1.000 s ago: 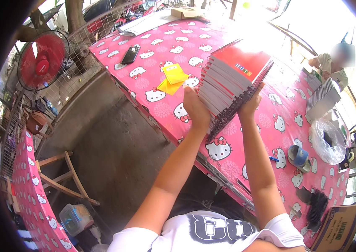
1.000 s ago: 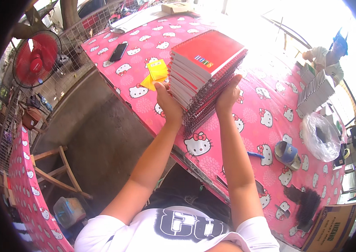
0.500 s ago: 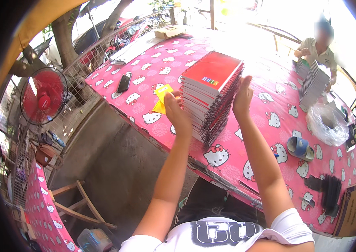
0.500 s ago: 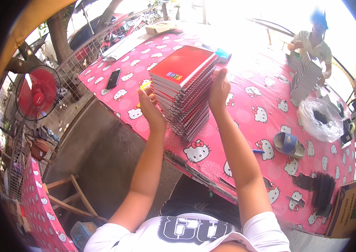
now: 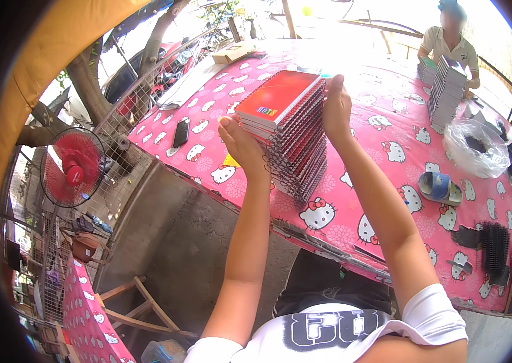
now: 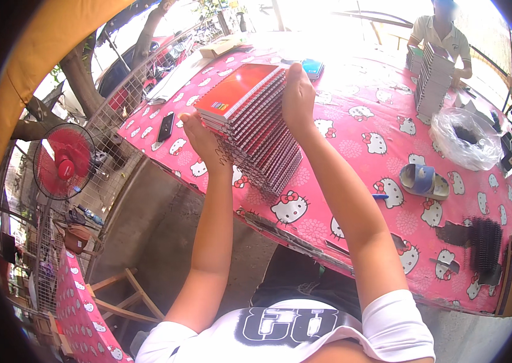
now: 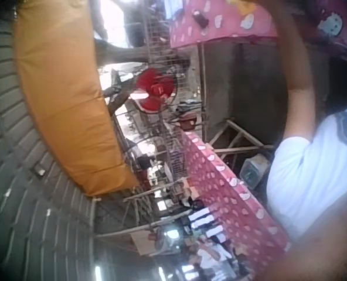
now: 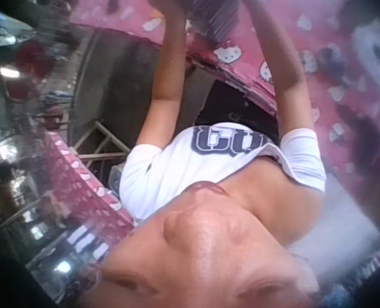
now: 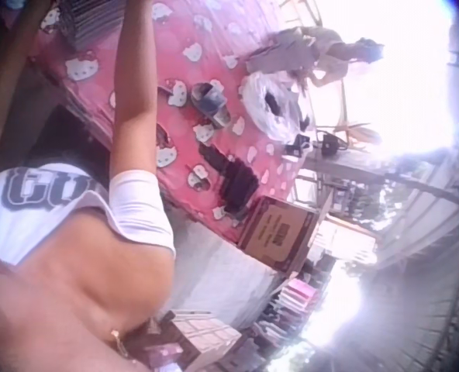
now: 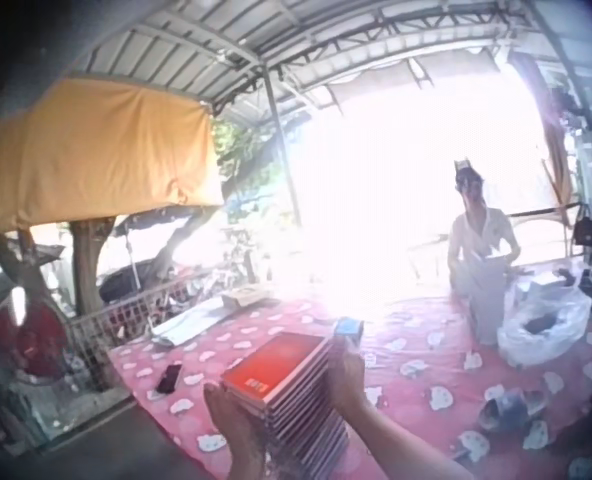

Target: The person trims the ends of metal coil bindings on a stack of notebooks using pliers.

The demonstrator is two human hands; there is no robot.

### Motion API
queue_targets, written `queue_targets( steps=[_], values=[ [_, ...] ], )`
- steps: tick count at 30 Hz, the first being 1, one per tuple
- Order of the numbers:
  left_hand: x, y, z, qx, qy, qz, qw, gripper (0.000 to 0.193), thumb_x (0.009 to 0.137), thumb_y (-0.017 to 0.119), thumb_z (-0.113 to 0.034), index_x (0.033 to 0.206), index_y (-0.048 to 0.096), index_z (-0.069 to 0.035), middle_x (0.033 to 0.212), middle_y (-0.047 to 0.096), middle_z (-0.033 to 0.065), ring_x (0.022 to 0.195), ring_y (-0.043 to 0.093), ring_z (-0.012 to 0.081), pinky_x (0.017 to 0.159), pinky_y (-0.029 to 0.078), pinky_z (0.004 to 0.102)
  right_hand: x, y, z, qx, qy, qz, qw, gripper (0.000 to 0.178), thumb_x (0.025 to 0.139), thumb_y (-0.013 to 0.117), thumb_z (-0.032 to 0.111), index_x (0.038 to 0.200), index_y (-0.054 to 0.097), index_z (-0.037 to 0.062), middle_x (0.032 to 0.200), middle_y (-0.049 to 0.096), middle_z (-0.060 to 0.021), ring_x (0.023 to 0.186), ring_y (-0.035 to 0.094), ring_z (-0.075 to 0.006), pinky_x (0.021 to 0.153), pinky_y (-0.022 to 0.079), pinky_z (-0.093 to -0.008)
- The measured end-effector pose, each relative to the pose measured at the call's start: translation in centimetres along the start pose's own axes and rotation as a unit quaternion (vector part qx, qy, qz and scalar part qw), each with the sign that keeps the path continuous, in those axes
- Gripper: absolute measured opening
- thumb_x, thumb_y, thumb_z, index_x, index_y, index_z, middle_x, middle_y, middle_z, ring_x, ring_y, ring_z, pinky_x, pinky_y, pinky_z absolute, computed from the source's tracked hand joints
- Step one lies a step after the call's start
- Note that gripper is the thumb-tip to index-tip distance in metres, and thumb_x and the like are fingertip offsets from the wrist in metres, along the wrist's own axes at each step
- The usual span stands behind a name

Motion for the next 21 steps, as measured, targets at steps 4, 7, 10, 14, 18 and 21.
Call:
queue_targets(
  steps=[4, 7, 10, 14, 18, 21],
  values=[
    [0.9, 0.0, -0.3, 0.012, 0.042, -0.021, 0.999, 0.058, 0.099, 0.036, -0.051, 0.118, 0.042, 0.004, 0.109, 0.050, 0.0115, 0.101, 0.050, 0.0176, 0.088, 0.042, 0.0322, 0.4, 0.9, 1.4, -0.020, -0.043, 0.007, 0.999, 0.063, 0.099, 0.032, 0.052, 0.097, 0.054, -0.0066, 0.089, 0.056, -0.0207, 0.087, 0.053, -0.0281, 0.084, 0.041, -0.0387],
    [-0.2, 0.0, -1.4, 0.046, 0.014, -0.041, 0.998, 0.049, 0.099, 0.041, -0.046, 0.115, 0.044, 0.000, 0.108, 0.049, 0.0091, 0.098, 0.051, 0.0165, 0.087, 0.043, 0.0317, -0.5, -1.2, 1.6, -0.140, -0.075, 0.067, 0.985, 0.058, 0.092, 0.050, 0.051, 0.113, 0.052, -0.0036, 0.116, 0.052, -0.0228, 0.109, 0.051, -0.0346, 0.094, 0.039, -0.0418],
    [-1.5, -2.4, -3.4, 0.076, 0.057, 0.002, 0.995, 0.043, 0.096, 0.050, -0.045, 0.111, 0.047, -0.005, 0.108, 0.051, 0.0049, 0.097, 0.049, 0.0140, 0.084, 0.043, 0.0332, -5.6, -5.5, -0.2, -0.265, -0.027, 0.252, 0.931, 0.071, 0.079, 0.069, 0.050, 0.129, 0.046, 0.0052, 0.133, 0.044, -0.0224, 0.126, 0.042, -0.0365, 0.104, 0.035, -0.0443],
    [-5.6, -1.7, -5.4, 0.005, 0.117, 0.142, 0.983, 0.042, 0.086, 0.068, -0.020, 0.119, 0.046, -0.006, 0.113, 0.049, 0.0045, 0.100, 0.049, 0.0136, 0.085, 0.044, 0.0306, -14.6, -18.1, -5.6, -0.555, 0.059, 0.351, 0.751, 0.076, 0.077, 0.070, 0.049, 0.135, 0.042, 0.0074, 0.145, 0.033, -0.0195, 0.137, 0.028, -0.0354, 0.109, 0.026, -0.0524],
    [-7.5, 1.1, -6.4, 0.087, 0.233, 0.162, 0.955, 0.052, 0.079, 0.076, -0.006, 0.121, 0.046, -0.006, 0.112, 0.048, 0.0053, 0.099, 0.049, 0.0134, 0.084, 0.043, 0.0283, -19.0, -22.7, -6.9, -0.568, 0.078, 0.322, 0.753, 0.076, 0.079, 0.067, 0.046, 0.137, 0.040, 0.0057, 0.143, 0.034, -0.0196, 0.137, 0.027, -0.0350, 0.109, 0.022, -0.0553],
    [-7.4, 2.2, -6.8, 0.128, 0.253, 0.148, 0.947, 0.039, 0.080, 0.074, -0.004, 0.114, 0.054, -0.003, 0.104, 0.051, 0.0044, 0.089, 0.052, 0.0112, 0.077, 0.045, 0.0269, -19.5, -21.6, -5.1, -0.589, 0.033, 0.317, 0.743, 0.067, 0.085, 0.061, 0.040, 0.136, 0.040, 0.0037, 0.132, 0.043, -0.0183, 0.125, 0.038, -0.0353, 0.101, 0.029, -0.0559]
  ],
)
Point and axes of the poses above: each hand's wrist, its own x-axis towards the middle knuckle, its own y-axis out of the palm, z = x × y, the point moved 9 cm from there along x, towards the middle knuckle
